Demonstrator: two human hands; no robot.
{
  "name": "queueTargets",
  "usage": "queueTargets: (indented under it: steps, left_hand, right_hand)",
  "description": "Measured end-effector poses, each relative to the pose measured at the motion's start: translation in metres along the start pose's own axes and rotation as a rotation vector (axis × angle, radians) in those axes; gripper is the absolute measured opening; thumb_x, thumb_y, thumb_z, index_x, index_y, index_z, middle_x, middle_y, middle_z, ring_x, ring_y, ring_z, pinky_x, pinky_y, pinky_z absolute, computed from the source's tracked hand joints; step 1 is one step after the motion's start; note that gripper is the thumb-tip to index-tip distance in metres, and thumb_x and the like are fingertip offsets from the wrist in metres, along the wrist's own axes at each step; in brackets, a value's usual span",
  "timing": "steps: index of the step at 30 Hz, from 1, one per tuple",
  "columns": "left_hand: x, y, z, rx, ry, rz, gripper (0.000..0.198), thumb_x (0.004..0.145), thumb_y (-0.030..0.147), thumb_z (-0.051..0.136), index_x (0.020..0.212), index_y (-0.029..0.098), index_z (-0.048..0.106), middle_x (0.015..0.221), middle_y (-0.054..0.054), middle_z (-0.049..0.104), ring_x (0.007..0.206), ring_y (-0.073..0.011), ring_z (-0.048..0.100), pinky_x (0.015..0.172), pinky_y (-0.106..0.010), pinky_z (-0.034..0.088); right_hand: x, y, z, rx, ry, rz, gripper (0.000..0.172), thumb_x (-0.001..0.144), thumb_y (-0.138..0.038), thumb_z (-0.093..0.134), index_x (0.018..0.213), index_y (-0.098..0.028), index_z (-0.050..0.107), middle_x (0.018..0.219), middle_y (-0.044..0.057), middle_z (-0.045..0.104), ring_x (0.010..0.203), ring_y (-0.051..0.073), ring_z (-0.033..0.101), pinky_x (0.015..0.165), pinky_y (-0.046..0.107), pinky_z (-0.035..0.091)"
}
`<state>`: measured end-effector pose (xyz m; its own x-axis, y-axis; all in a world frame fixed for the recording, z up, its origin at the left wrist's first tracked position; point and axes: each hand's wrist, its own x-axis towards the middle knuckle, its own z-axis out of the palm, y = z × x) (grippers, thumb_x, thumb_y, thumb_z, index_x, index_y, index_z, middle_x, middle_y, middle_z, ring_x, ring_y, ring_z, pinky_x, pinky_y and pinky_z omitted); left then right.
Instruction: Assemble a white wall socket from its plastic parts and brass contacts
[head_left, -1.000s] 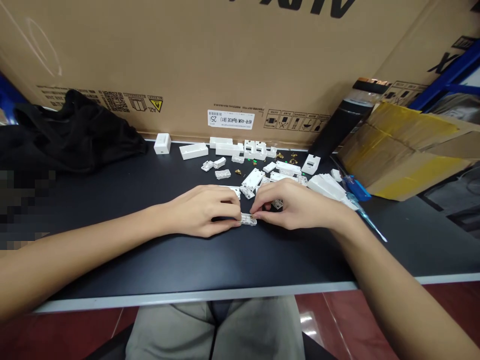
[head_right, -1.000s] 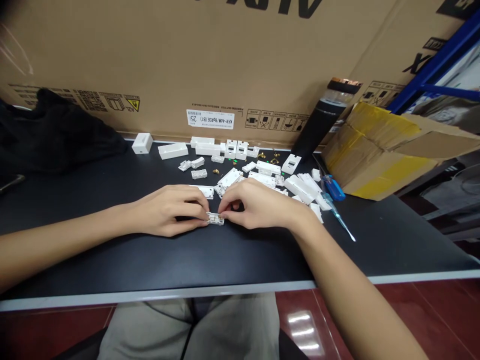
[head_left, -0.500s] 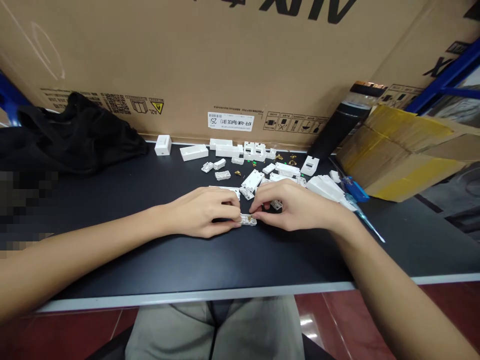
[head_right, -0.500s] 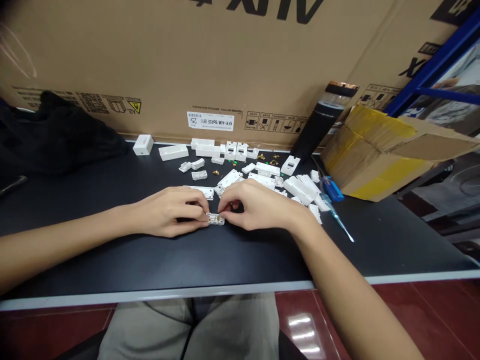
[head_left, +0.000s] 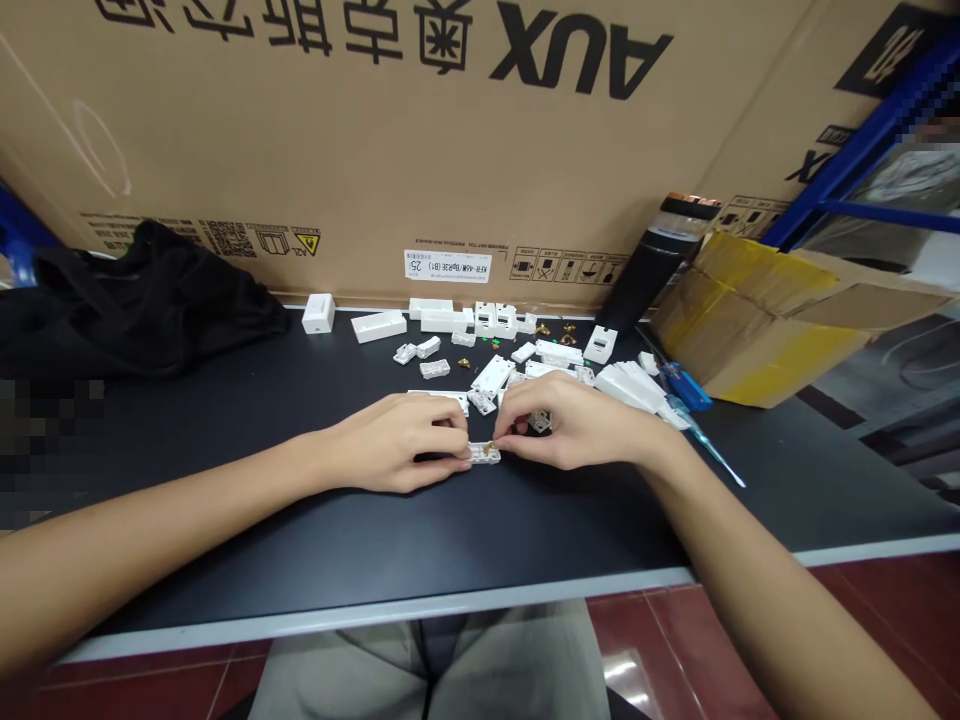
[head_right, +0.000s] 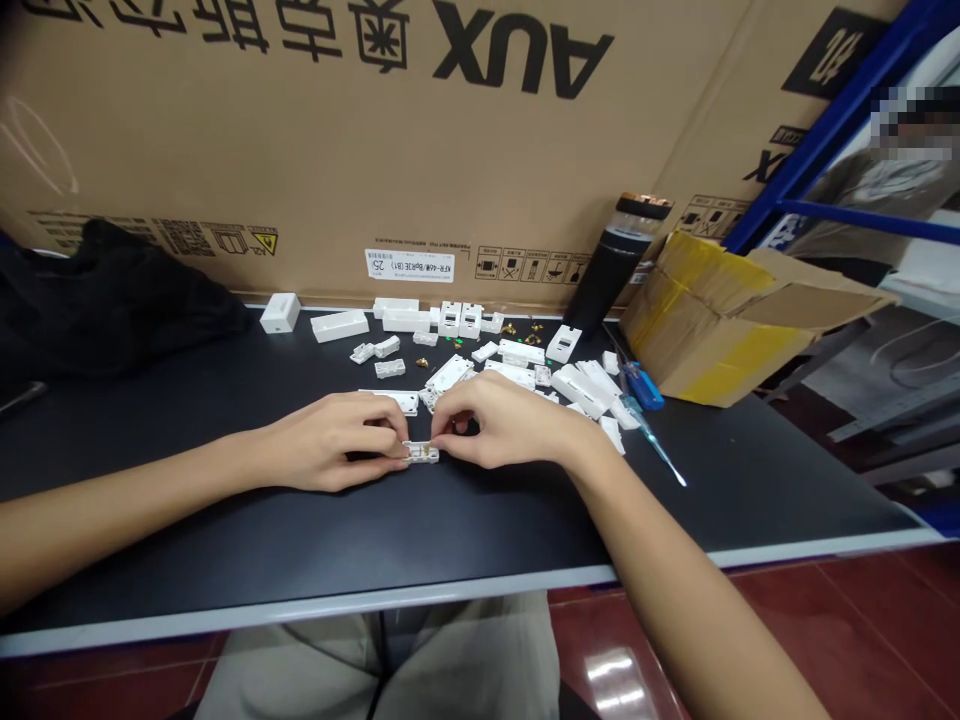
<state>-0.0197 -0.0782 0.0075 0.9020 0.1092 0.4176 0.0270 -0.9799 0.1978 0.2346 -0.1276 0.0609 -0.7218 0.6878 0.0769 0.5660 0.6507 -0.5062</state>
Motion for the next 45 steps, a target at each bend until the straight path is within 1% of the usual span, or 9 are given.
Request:
queueTargets:
  steps: [13, 19, 22, 25, 29, 33, 36, 42, 45]
  left_hand:
    - [0.001, 0.000, 0.001, -0.006, 0.003, 0.009, 0.018, 0.104, 0.027, 0.056, 0.092, 0.019, 0.068, 0.095, -0.005, 0.067, 0.080, -0.0147, 0.061, 0.075, -0.027, 0.047]
    - [0.001, 0.002, 0.000, -0.035, -0.032, -0.035, 0.013, 0.103, 0.028, 0.057, 0.098, 0.020, 0.066, 0.097, -0.004, 0.066, 0.084, -0.0153, 0.062, 0.079, -0.027, 0.048]
    - [0.001, 0.002, -0.001, -0.039, -0.050, -0.057, 0.014, 0.104, 0.032, 0.057, 0.102, 0.021, 0.065, 0.097, -0.004, 0.066, 0.085, -0.0158, 0.062, 0.080, -0.028, 0.047]
    - [0.002, 0.003, -0.002, -0.044, -0.068, -0.045, 0.016, 0.105, 0.035, 0.056, 0.103, 0.021, 0.064, 0.094, -0.003, 0.067, 0.084, -0.0163, 0.062, 0.080, -0.029, 0.047]
    - [0.003, 0.005, -0.005, -0.046, -0.027, -0.092, 0.015, 0.105, 0.023, 0.048, 0.111, 0.020, 0.061, 0.099, -0.005, 0.066, 0.087, -0.0171, 0.061, 0.082, -0.030, 0.049]
    - [0.002, 0.005, -0.005, -0.011, 0.010, -0.102, 0.040, 0.096, 0.006, 0.043, 0.131, 0.020, 0.057, 0.124, -0.010, 0.064, 0.106, -0.0208, 0.060, 0.093, -0.035, 0.050]
    - [0.003, 0.004, -0.004, 0.006, -0.019, -0.106, 0.040, 0.096, 0.008, 0.045, 0.131, 0.022, 0.059, 0.131, -0.009, 0.064, 0.107, -0.0220, 0.060, 0.094, -0.037, 0.049]
    - [0.004, 0.006, -0.004, -0.016, -0.020, -0.166, 0.019, 0.100, 0.022, 0.054, 0.116, 0.022, 0.063, 0.124, -0.007, 0.067, 0.106, -0.0220, 0.061, 0.092, -0.037, 0.045]
    - [0.003, 0.006, -0.004, -0.045, -0.007, -0.190, 0.011, 0.098, 0.024, 0.059, 0.108, 0.021, 0.062, 0.122, -0.006, 0.067, 0.107, -0.0214, 0.061, 0.091, -0.036, 0.043]
  right_hand:
    - [0.000, -0.006, 0.003, -0.082, -0.027, -0.008, 0.028, 0.098, -0.025, 0.063, 0.073, -0.016, 0.068, 0.074, 0.002, 0.066, 0.075, 0.015, 0.060, 0.076, 0.028, 0.044]
    - [-0.002, -0.003, -0.001, -0.055, -0.012, -0.021, 0.020, 0.097, -0.026, 0.062, 0.084, -0.016, 0.073, 0.080, 0.003, 0.070, 0.075, 0.015, 0.061, 0.073, 0.027, 0.044]
    - [-0.002, 0.008, -0.010, -0.091, 0.079, 0.068, 0.017, 0.096, -0.025, 0.060, 0.090, -0.017, 0.074, 0.083, 0.003, 0.073, 0.073, 0.014, 0.063, 0.070, 0.026, 0.045]
    - [0.006, 0.030, -0.022, -0.251, 0.179, 0.222, 0.020, 0.096, -0.023, 0.056, 0.101, -0.016, 0.074, 0.089, 0.004, 0.076, 0.078, 0.016, 0.067, 0.073, 0.026, 0.047]
    - [0.025, 0.065, -0.031, -0.454, 0.179, 0.310, 0.031, 0.093, -0.015, 0.049, 0.110, -0.014, 0.074, 0.106, 0.011, 0.076, 0.092, 0.022, 0.068, 0.081, 0.031, 0.047]
    - [0.042, 0.089, -0.034, -0.554, 0.120, 0.323, 0.038, 0.090, -0.011, 0.046, 0.113, -0.014, 0.076, 0.112, 0.015, 0.074, 0.100, 0.026, 0.065, 0.081, 0.035, 0.044]
    - [0.050, 0.095, -0.034, -0.610, 0.083, 0.337, 0.038, 0.090, -0.012, 0.046, 0.112, -0.014, 0.077, 0.109, 0.016, 0.072, 0.097, 0.027, 0.063, 0.078, 0.037, 0.041]
    - [0.052, 0.094, -0.036, -0.641, 0.058, 0.314, 0.037, 0.092, -0.013, 0.045, 0.109, -0.016, 0.078, 0.108, 0.014, 0.070, 0.102, 0.027, 0.059, 0.080, 0.039, 0.038]
    - [0.052, 0.093, -0.040, -0.613, 0.042, 0.304, 0.031, 0.090, -0.016, 0.050, 0.098, -0.017, 0.079, 0.103, 0.012, 0.072, 0.099, 0.025, 0.060, 0.081, 0.039, 0.038]
